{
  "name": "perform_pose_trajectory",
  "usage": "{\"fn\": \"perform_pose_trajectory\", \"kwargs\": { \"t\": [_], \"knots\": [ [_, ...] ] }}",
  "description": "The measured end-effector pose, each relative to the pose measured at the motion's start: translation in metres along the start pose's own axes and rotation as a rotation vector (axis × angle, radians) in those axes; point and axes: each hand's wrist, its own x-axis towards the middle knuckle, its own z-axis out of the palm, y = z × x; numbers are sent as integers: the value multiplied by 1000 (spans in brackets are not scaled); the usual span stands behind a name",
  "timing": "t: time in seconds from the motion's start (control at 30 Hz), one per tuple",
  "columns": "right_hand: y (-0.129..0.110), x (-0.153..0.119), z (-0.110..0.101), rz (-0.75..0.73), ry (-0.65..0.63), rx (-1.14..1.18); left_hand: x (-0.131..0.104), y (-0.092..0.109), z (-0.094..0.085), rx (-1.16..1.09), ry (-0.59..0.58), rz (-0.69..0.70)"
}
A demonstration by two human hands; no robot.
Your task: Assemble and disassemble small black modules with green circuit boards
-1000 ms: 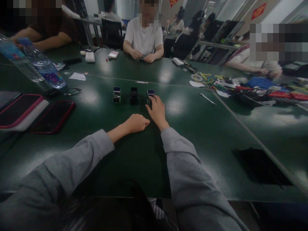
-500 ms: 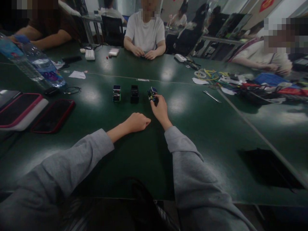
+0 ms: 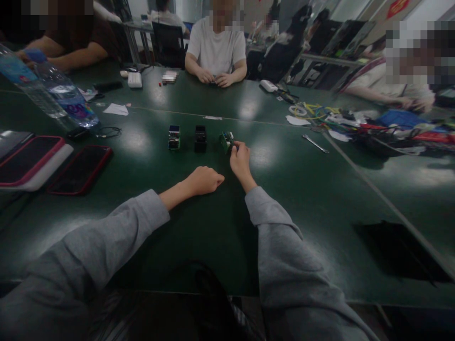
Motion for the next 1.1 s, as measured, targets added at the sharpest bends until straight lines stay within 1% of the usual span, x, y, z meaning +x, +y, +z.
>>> {"fn": "perform_pose_trajectory", "kwargs": {
  "t": [0.13,0.3,0.47,0.57,0.67,0.9,1.1],
  "knots": [
    [-4,-2,-5,-58,38,-73,0,0,-2,-10,-9,8],
    [-18,-11,-11,-216,-37,-185,0,0,-1,-15,3,8],
    [-27,-17,-12,-259,-77,-204,1,-2,2,-12,8,15],
    [-27,-15,-14,-231,-57,-161,1,-2,0,-17,7,9],
    [-26,-12,-16,-186,-10,-94,0,-1,-1,-25,-7,7],
    [-23,-6,-16,-94,61,200,1,-1,0,-13,-8,-7],
    [-10,-2,-12,-20,94,298,1,-1,-1,-21,-17,-9]
  ]
}}
